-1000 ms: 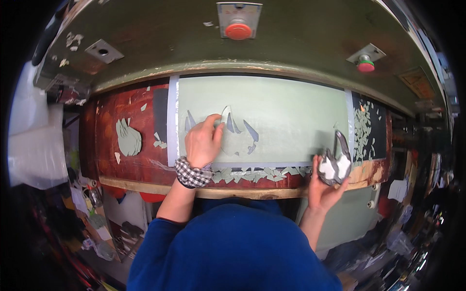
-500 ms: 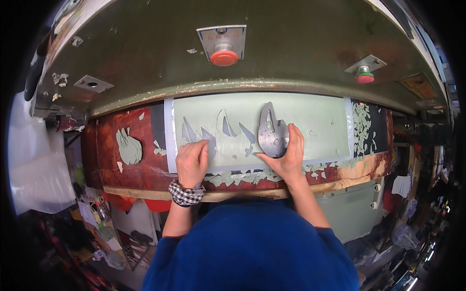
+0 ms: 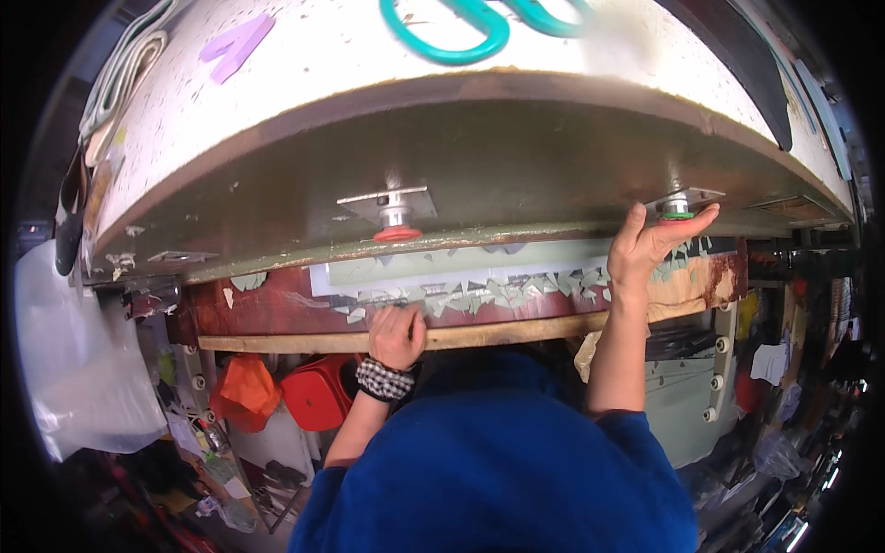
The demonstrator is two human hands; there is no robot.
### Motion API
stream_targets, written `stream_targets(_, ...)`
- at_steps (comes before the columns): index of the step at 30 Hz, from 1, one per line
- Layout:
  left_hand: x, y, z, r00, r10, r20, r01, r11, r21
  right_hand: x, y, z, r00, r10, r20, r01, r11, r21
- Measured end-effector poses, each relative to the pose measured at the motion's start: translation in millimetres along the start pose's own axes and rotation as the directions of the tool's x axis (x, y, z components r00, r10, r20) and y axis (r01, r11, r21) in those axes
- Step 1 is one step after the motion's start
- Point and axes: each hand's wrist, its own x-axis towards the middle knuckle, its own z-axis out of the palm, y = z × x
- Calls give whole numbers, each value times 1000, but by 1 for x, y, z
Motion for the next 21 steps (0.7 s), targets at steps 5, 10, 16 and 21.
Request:
stream_targets(5, -4, 3, -2, 998, -48, 48, 46, 998, 32, -25, 15, -21, 997, 27, 76, -30, 999, 40)
stream_targets(10, -8, 10, -7, 995, -62, 80, 58, 997, 52, -117, -20, -49, 953, 90, 290, -125, 987, 105)
stream_targets(16, -23, 23, -11, 989, -111, 93, 110, 994, 23, -173, -23, -70, 714, 78, 696, -232, 964, 130)
stream_targets(21, -18, 27, -14, 982, -140, 129, 142, 990, -1, -143, -31, -68, 737, -87, 670, -110, 963, 246)
